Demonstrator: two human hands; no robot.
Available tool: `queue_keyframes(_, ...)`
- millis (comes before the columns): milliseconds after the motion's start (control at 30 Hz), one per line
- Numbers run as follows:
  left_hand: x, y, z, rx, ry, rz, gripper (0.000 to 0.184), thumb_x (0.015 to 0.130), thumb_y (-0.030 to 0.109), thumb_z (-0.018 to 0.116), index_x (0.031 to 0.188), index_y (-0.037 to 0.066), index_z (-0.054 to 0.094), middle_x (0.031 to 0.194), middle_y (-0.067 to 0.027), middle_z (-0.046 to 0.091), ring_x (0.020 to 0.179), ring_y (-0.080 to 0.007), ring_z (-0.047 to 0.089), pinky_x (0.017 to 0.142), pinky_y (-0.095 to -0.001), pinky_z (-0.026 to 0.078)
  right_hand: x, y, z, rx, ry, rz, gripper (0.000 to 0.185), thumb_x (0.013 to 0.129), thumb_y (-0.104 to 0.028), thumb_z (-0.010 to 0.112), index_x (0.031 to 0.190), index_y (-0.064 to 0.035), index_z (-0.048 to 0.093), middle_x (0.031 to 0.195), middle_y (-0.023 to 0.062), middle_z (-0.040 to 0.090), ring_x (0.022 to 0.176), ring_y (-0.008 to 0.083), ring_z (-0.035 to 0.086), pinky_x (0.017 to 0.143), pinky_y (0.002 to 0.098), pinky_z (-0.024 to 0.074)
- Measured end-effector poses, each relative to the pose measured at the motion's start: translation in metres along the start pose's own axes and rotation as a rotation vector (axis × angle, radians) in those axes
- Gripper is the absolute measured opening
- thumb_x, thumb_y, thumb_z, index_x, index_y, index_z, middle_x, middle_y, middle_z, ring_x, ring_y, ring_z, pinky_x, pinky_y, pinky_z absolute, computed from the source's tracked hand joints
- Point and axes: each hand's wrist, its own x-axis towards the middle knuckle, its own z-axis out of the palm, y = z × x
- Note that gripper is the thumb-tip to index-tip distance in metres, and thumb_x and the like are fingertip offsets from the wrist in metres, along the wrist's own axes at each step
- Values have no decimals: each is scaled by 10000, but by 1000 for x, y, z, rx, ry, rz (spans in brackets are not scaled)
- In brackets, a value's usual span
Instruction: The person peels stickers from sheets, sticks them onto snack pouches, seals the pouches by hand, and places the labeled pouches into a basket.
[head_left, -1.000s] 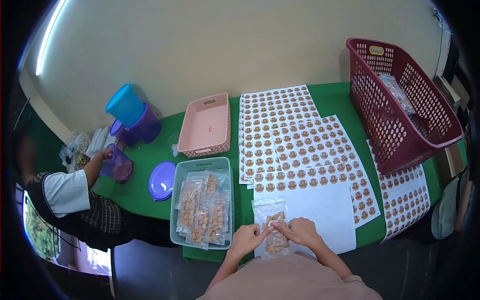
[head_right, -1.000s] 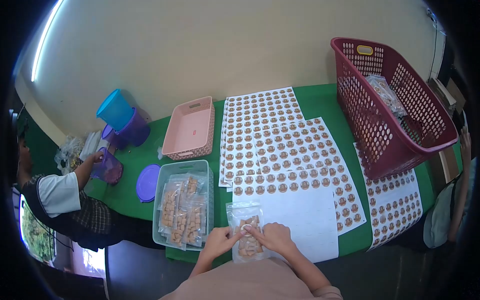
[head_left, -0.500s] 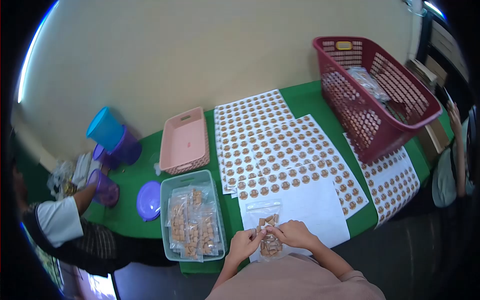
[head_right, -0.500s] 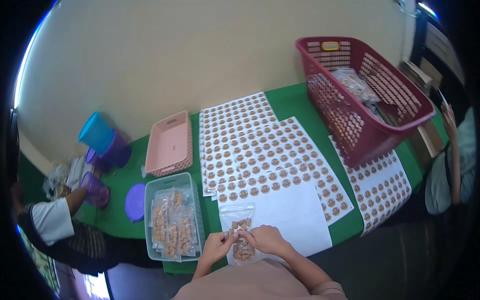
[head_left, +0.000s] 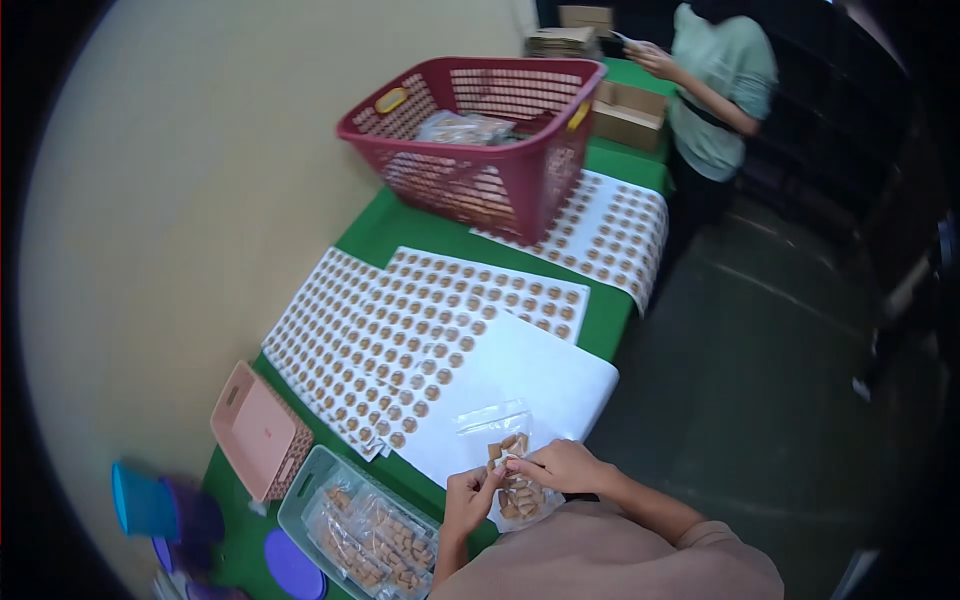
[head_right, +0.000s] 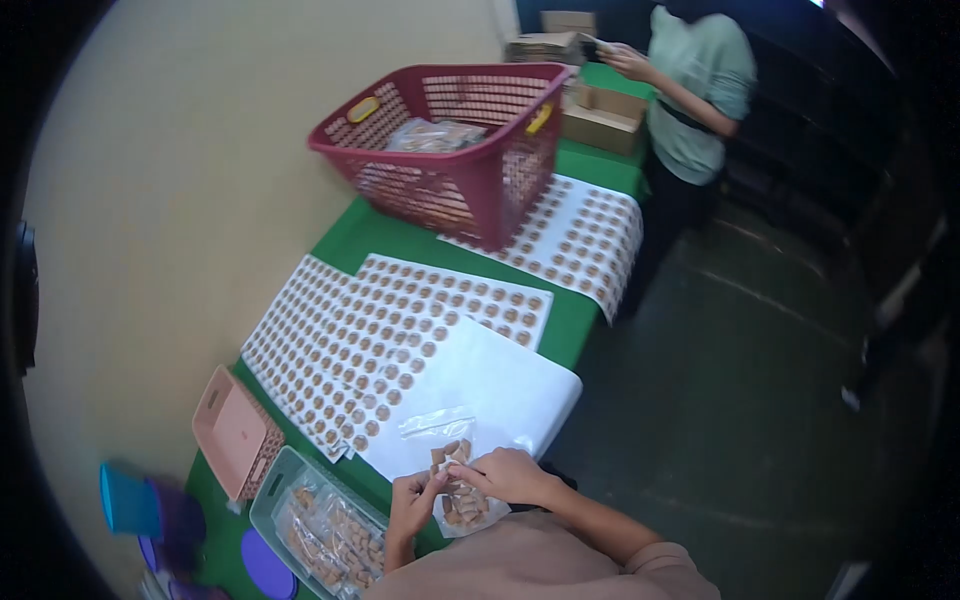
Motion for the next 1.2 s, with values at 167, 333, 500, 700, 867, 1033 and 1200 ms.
queue_keyframes(167, -22, 4, 12, -91, -147, 8, 329, 786, 213, 537, 569, -34, 547, 431, 27, 388, 438, -33, 310, 374, -225, 240, -51, -3, 20, 55, 136, 100, 470, 811, -483, 330, 750, -137, 642, 534, 146, 536, 539, 321, 536, 531, 396, 423)
queue_keyframes(333, -40, 15, 17, 100, -399, -24, 274, 796, 205, 513, 697, -36, 598, 533, 21, 480, 505, -36, 382, 446, -212, 323, -92, -5, 40, 101, 259, 185, 485, 814, -468, 339, 709, -99, 637, 513, 148, 529, 524, 321, 536, 515, 390, 424)
queue_keyframes(500, -54, 20, 35, 56, -450, 39, 310, 804, 224, 504, 638, -31, 565, 491, 33, 418, 482, -37, 341, 409, -219, 268, -124, -9, 46, 111, 382, 208, 501, 814, -455, 357, 682, -55, 626, 496, 152, 521, 493, 315, 536, 492, 377, 428)
queue_keyframes(700, -67, 41, 62, -33, -532, 9, 297, 825, 227, 464, 730, -30, 579, 569, 44, 473, 532, -34, 384, 454, -201, 304, -153, 2, 39, 149, 539, 164, 461, 808, -419, 410, 633, -46, 618, 448, 142, 495, 430, 289, 515, 460, 350, 419)
queue_keyframes(867, -72, 63, 103, -245, -535, -33, 314, 817, 217, 486, 629, -28, 539, 560, -3, 485, 549, -50, 404, 473, -220, 347, -181, 26, 19, 156, 575, 84, 437, 809, -368, 437, 598, -20, 595, 450, 151, 489, 417, 283, 506, 434, 335, 403)
queue_keyframes(1033, -59, 69, 166, -182, -512, 171, 218, 771, 183, 556, 674, 4, 480, 616, -5, 514, 558, -44, 438, 485, -189, 352, -224, 59, -19, 166, 697, 10, 407, 800, -327, 469, 574, -7, 581, 442, 159, 473, 395, 278, 491, 412, 329, 387)
queue_keyframes(1200, -54, 103, 234, -435, -269, 269, 197, 747, 155, 578, 858, -1, 532, 749, -38, 543, 570, -70, 480, 521, -178, 373, -256, 92, -56, 142, 528, 5, 420, 794, -334, 481, 547, -6, 572, 430, 166, 452, 375, 282, 458, 410, 323, 374)
